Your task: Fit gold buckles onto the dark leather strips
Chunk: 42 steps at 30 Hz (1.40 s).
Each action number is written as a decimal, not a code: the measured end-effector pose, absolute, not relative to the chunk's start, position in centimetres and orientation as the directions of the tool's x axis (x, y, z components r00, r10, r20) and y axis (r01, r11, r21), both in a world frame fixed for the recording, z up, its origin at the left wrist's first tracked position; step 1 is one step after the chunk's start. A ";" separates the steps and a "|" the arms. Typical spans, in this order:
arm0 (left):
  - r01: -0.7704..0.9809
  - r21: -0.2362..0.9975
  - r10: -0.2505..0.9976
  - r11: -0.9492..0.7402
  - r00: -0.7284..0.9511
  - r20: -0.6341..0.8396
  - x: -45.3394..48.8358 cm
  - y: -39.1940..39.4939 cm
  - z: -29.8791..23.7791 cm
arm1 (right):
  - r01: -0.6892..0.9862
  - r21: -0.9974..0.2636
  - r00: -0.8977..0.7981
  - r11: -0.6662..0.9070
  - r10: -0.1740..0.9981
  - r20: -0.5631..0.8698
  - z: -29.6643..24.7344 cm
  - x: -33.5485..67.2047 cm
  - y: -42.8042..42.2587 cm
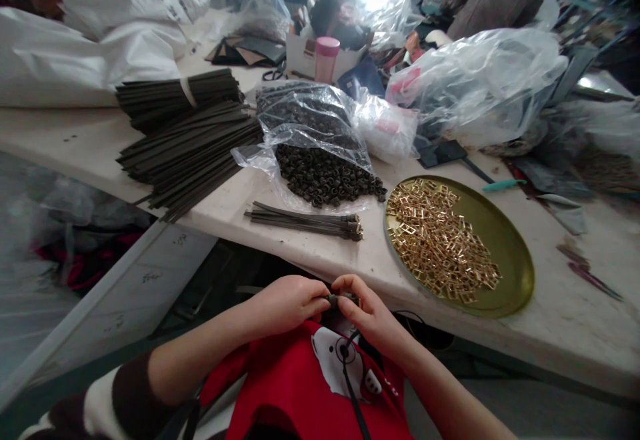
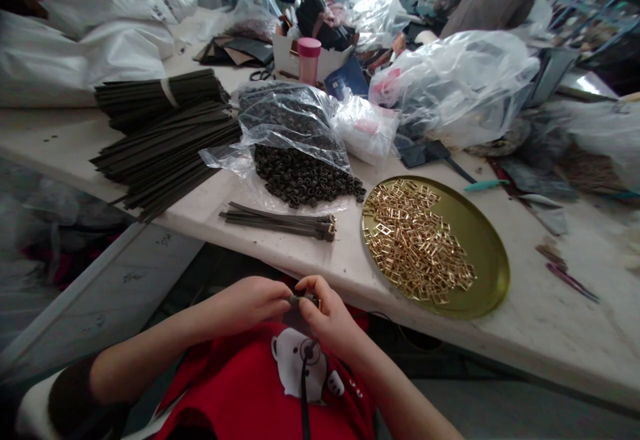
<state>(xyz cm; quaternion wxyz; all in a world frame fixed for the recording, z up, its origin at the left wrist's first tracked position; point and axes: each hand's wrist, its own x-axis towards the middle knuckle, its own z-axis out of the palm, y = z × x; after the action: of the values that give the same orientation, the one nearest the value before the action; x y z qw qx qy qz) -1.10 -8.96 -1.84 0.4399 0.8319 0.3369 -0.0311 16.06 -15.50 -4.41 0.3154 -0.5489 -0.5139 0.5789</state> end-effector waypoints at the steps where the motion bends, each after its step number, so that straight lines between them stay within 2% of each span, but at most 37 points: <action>1: 0.593 0.696 0.531 -0.404 0.772 -0.350 -1.1 -8.9 -1.9 | 0.180 -0.941 -0.206 -0.287 0.924 -0.321 -4.5 16.1 -15.3; 6: 0.616 0.652 0.521 -0.442 0.768 -0.372 -0.7 -8.6 -2.3 | 0.294 -0.932 -0.223 -0.210 0.934 -0.280 -4.7 16.4 -14.9; 10: 0.602 0.675 0.513 -0.428 0.776 -0.367 -0.3 -8.4 -3.1 | 0.402 -0.906 -0.250 -0.134 0.936 -0.249 -4.8 16.8 -15.0; 15: 0.598 0.720 0.467 -0.353 0.779 -0.418 -0.5 -8.1 -3.6 | 0.448 -0.892 -0.290 -0.062 0.934 -0.210 -5.2 17.0 -15.5; 20: 0.589 0.765 0.362 -0.260 0.794 -0.488 -0.6 -8.0 -2.0 | 0.496 -0.868 -0.348 0.002 0.917 -0.196 -4.2 17.1 -15.8; 23: 0.579 0.773 0.347 -0.260 0.803 -0.485 0.0 -8.3 -1.2 | 0.483 -0.876 -0.388 0.015 0.900 -0.198 -3.8 17.0 -16.0; 27: 0.565 0.754 0.365 -0.335 0.815 -0.450 0.4 -8.8 -1.1 | 0.442 -0.896 -0.381 0.036 0.912 -0.151 -4.5 16.9 -16.6; 31: 0.576 0.684 0.425 -0.447 0.810 -0.404 0.3 -9.2 -0.7 | 0.496 -0.859 -0.304 0.129 0.952 -0.033 -5.2 16.8 -16.9; 34: 0.555 0.683 0.441 -0.475 0.822 -0.361 0.4 -9.8 -0.2 | 0.516 -0.828 -0.279 0.218 0.957 0.077 -5.2 16.6 -16.8; 38: 0.535 0.669 0.484 -0.516 0.827 -0.287 0.4 -10.3 -0.6 | 0.569 -0.782 -0.245 0.253 0.960 0.132 -5.0 16.2 -16.4; 42: 0.569 0.532 0.569 -0.627 0.801 -0.186 -0.2 -8.6 -1.5 | 0.675 -0.698 -0.189 0.239 0.970 0.149 -4.8 16.3 -15.1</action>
<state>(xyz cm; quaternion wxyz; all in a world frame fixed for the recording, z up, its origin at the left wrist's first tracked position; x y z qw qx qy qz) -0.23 -8.55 -1.52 0.2949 0.9021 0.3152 -0.0002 16.27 -15.14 -4.76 0.2954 -0.5640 -0.7296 0.2498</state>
